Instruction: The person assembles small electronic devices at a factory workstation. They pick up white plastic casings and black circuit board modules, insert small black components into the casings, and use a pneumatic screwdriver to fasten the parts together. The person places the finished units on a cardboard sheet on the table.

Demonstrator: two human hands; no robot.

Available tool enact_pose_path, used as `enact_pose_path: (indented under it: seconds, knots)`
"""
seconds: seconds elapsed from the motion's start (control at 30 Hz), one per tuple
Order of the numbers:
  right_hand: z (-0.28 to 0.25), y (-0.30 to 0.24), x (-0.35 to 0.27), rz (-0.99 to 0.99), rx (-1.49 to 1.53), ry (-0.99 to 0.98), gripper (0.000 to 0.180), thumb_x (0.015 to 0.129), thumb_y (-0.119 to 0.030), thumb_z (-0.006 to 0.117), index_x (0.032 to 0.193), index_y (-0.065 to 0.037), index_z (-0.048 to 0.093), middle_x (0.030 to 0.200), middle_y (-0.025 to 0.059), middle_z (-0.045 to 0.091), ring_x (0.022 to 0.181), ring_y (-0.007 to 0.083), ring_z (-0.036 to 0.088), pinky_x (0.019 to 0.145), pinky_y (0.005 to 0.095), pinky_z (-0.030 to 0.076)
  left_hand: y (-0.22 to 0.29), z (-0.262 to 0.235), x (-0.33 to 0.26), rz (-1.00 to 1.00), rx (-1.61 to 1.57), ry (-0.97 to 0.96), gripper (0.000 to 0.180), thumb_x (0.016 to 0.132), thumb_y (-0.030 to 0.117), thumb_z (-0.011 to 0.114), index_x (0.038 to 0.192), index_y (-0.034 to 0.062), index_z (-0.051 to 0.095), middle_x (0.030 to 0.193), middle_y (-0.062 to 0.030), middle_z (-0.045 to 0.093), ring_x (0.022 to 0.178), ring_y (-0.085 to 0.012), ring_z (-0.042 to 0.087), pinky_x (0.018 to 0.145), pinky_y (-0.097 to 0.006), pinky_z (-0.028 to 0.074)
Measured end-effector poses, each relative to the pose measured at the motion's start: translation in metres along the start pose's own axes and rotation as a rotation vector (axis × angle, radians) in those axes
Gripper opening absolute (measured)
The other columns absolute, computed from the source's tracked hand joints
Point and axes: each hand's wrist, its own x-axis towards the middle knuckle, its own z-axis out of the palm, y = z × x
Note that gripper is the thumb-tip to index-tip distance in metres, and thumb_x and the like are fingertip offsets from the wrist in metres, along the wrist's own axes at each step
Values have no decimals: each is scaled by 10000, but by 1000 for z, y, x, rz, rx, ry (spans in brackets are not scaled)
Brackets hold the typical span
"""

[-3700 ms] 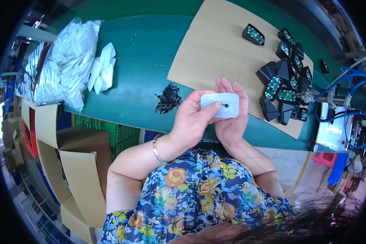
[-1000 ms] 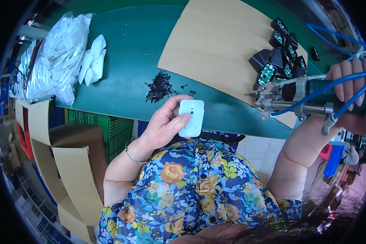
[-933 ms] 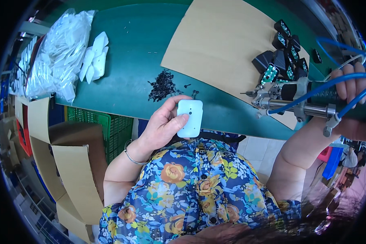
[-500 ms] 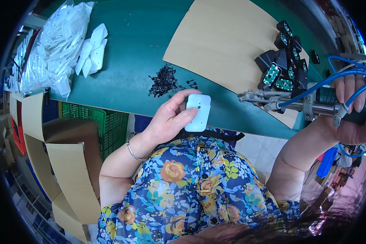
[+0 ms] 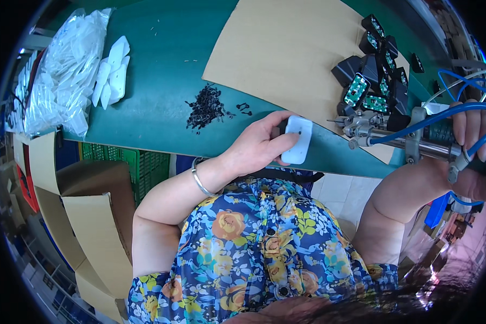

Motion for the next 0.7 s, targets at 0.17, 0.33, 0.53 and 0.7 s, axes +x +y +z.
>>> enact_pose_path:
  seconds: [0.17, 0.33, 0.53, 0.7]
  knots:
    - [7, -4, -13, 31, 32, 5, 424, 769, -278, 575, 1082, -28, 436, 786, 79, 549, 612, 151, 515, 603, 263, 418, -2, -6, -8, 31, 84, -21, 383, 857, 144, 513, 1200, 10, 409, 919, -61, 572, 774, -90, 547, 663, -230, 466]
    - [12, -17, -35, 38, -76, 318, 381, 745, -283, 540, 1029, -59, 421, 640, 35, 479, 505, 128, 449, 483, 274, 358, 2, 7, -12, 71, -73, 102, 387, 840, 88, 501, 1205, 3, 403, 1011, -81, 550, 833, -148, 575, 660, -266, 501]
    - [11, -24, -24, 123, -168, 290, 455, 742, -165, 576, 1142, -43, 397, 653, 108, 527, 493, 205, 506, 487, 334, 451, 14, 20, -9, 164, -15, 123, 372, 860, 112, 424, 1223, 35, 393, 994, -126, 555, 804, -194, 593, 568, -291, 514]
    - [12, -11, -25, 8, -81, 223, 246, 824, -220, 484, 910, 11, 495, 687, 103, 502, 568, 188, 494, 548, 313, 427, 10, 7, -11, 126, -20, 108, 375, 858, 77, 472, 1219, 8, 396, 1052, -83, 532, 879, -154, 564, 707, -282, 505]
